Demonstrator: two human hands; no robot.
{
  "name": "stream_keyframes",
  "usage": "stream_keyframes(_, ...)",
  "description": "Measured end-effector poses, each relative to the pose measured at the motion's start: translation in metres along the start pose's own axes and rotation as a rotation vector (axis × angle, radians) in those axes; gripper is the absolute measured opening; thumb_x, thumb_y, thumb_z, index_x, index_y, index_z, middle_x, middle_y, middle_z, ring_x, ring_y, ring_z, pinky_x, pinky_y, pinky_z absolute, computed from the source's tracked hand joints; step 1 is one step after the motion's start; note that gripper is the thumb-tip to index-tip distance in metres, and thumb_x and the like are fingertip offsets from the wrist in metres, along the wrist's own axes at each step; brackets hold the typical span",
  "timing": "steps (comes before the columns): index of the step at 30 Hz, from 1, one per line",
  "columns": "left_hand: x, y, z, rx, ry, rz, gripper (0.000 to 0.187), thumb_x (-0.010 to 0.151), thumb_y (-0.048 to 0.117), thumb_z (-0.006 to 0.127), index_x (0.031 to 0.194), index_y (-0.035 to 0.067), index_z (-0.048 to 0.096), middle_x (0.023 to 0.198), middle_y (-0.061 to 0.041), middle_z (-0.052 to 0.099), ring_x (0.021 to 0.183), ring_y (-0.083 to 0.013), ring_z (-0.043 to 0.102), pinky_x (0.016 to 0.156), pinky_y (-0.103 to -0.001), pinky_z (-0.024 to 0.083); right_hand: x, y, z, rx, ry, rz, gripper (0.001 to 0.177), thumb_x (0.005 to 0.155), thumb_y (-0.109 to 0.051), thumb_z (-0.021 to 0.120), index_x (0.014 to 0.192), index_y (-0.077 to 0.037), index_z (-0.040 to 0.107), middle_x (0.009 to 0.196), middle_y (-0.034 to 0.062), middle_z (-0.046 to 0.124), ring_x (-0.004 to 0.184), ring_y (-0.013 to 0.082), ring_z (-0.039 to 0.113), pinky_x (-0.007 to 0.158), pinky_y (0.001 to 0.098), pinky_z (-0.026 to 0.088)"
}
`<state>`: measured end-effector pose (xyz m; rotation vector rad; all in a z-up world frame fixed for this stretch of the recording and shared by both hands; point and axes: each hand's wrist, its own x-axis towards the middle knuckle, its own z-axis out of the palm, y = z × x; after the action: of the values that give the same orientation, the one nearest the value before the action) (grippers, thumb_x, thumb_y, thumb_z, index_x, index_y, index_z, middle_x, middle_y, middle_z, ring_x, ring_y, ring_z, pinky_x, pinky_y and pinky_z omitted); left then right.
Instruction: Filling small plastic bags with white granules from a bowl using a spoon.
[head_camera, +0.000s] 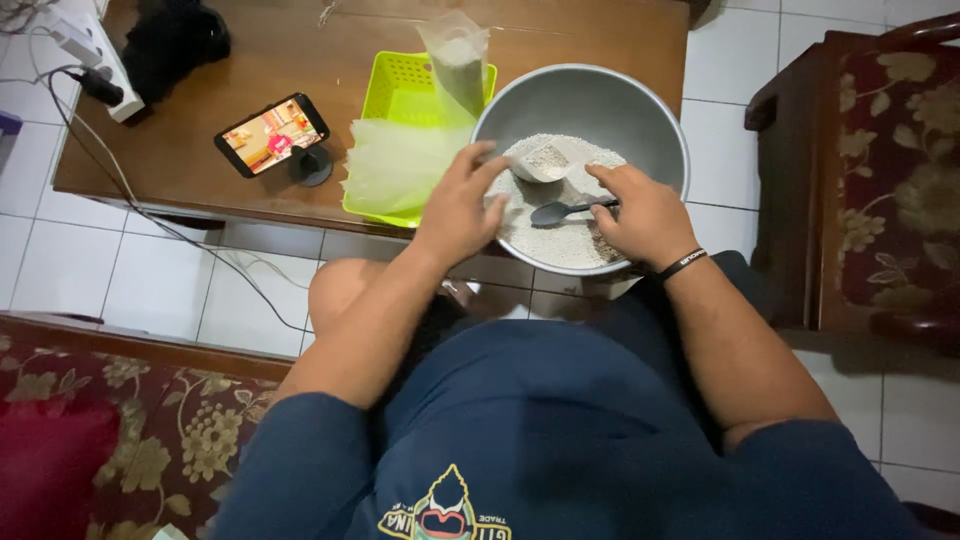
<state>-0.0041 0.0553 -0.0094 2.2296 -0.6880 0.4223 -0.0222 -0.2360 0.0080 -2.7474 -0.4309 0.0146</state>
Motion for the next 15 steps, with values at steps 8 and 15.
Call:
stream_keyframes(8,0.028,0.001,0.039,0.019,-0.164,-0.215,0.030,0.096,0.021,0.068,0.126,0.019,0.065,0.136,-0.010,0.055,0.118,-0.0354,0.069,0.098,-0.046,0.058,-0.003,0.005,0.006,0.023,0.027,-0.027,0.043,0.092,-0.027,0.069,0.135,-0.020,0.067,0.112,0.0039,0.072,0.105,0.0302,0.072,0.088,0.0430,0.056)
stream_keyframes(15,0.032,-0.014,0.048,0.048,-0.043,-0.314,0.016,0.098,0.031,0.068,0.100,0.016,0.063,0.089,-0.004,0.062,0.091,-0.0265,0.070,0.084,-0.042,0.056,-0.006,-0.001,0.010,-0.001,-0.053,0.026,0.034,0.095,-0.032,0.068,0.126,-0.021,0.072,0.114,0.0025,0.073,0.108,0.0285,0.072,0.090,0.0408,0.055)
